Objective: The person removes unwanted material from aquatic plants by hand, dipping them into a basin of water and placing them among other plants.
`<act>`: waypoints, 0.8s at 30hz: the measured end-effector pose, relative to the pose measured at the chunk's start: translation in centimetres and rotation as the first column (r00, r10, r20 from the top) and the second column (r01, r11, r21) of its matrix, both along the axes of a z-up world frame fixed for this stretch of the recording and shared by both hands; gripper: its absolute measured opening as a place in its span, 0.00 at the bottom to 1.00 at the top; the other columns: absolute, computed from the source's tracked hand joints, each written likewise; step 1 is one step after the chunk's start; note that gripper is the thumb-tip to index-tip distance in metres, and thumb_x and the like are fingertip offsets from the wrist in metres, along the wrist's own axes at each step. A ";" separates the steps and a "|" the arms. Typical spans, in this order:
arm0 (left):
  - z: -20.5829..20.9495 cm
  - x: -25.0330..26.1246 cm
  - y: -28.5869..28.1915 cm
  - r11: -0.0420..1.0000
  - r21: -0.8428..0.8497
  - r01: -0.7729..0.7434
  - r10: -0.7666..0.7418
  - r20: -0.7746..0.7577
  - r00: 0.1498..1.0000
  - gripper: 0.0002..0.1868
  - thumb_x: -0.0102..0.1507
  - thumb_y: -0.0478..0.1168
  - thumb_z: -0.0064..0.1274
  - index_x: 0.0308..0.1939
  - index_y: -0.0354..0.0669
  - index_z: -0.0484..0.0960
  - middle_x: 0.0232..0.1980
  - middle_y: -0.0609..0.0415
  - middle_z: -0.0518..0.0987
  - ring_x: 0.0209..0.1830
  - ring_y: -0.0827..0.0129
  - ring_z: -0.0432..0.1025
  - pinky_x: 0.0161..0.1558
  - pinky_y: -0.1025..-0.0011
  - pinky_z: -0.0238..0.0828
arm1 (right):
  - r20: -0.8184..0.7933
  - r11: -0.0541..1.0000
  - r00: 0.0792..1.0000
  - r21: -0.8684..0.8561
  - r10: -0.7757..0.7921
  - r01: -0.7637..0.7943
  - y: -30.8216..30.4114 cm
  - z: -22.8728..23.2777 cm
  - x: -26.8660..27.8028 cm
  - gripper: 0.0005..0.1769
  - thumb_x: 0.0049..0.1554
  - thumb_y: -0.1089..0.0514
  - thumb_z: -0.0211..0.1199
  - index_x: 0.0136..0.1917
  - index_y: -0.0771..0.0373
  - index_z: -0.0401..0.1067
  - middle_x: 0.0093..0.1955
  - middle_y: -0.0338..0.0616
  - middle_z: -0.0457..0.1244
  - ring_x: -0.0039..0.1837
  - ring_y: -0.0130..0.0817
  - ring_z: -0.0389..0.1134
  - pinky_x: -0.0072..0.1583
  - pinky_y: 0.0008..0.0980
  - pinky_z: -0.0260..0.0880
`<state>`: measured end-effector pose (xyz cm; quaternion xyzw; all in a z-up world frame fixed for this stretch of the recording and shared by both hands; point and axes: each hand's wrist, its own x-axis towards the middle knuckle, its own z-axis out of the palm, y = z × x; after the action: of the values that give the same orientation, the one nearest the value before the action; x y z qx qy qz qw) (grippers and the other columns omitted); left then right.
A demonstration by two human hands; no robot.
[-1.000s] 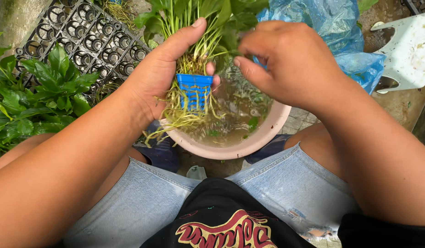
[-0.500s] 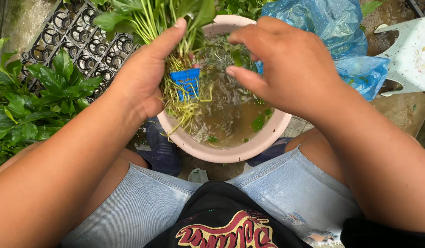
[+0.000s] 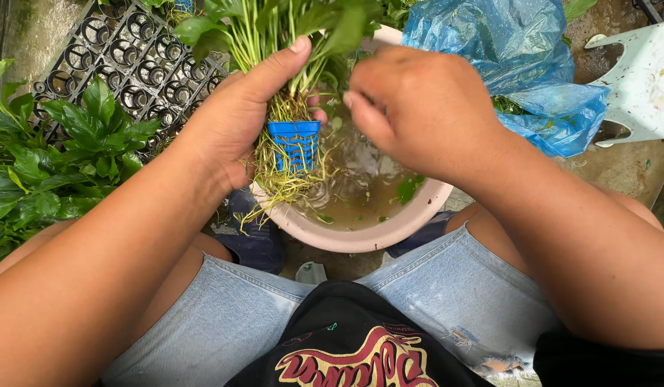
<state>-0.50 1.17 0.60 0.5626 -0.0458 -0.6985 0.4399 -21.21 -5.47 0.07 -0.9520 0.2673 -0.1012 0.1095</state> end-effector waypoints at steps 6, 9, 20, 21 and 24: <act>0.8 1.3 -0.8 0.983 0.010 -0.182 0.180 0.100 0.979 0.19 0.56 0.55 0.60 0.45 0.50 0.81 0.32 0.55 0.79 0.27 0.70 0.75 0.31 0.66 0.81 | -0.153 0.997 0.988 0.076 0.039 -0.027 1.0 0.3 0.4 0.12 0.61 0.50 0.56 0.40 0.58 0.65 0.39 0.43 0.61 0.42 0.55 0.66 0.35 0.57 0.61; 0.2 1.5 -0.7 0.988 -0.033 -0.150 0.152 0.046 0.987 0.18 0.58 0.55 0.59 0.41 0.48 0.82 0.31 0.54 0.80 0.25 0.66 0.76 0.30 0.66 0.79 | 0.105 0.999 0.994 0.033 0.017 -0.021 0.8 0.7 0.4 0.10 0.66 0.53 0.70 0.55 0.56 0.71 0.44 0.40 0.63 0.48 0.43 0.67 0.45 0.43 0.63; 1.8 0.8 -0.8 0.991 -0.039 -0.127 0.130 0.090 0.987 0.21 0.60 0.55 0.55 0.49 0.48 0.81 0.32 0.57 0.76 0.25 0.69 0.72 0.31 0.65 0.76 | -0.035 0.993 0.996 0.084 0.082 -0.079 2.0 0.4 1.5 0.10 0.57 0.51 0.57 0.39 0.56 0.64 0.37 0.39 0.57 0.38 0.49 0.63 0.31 0.52 0.56; 0.9 1.3 -1.1 0.990 -0.037 -0.138 0.141 0.089 0.986 0.21 0.60 0.55 0.55 0.49 0.48 0.81 0.32 0.57 0.76 0.25 0.69 0.72 0.31 0.65 0.76 | -0.035 0.992 0.995 0.085 0.093 -0.090 1.7 0.5 1.2 0.10 0.57 0.51 0.57 0.39 0.56 0.64 0.37 0.39 0.57 0.38 0.49 0.63 0.31 0.52 0.56; -0.3 2.5 -0.9 0.959 -0.066 -0.274 0.276 0.025 0.961 0.16 0.57 0.52 0.61 0.39 0.45 0.84 0.30 0.52 0.82 0.26 0.65 0.77 0.33 0.64 0.81 | -0.052 0.987 0.995 0.140 0.081 -0.073 1.0 0.6 1.0 0.17 0.62 0.50 0.56 0.60 0.53 0.79 0.54 0.43 0.68 0.47 0.50 0.71 0.40 0.54 0.67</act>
<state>1.98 0.27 0.31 0.5615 0.0039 -0.6190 0.5492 -20.23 -4.48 0.71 -0.9544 0.2395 -0.0506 0.1709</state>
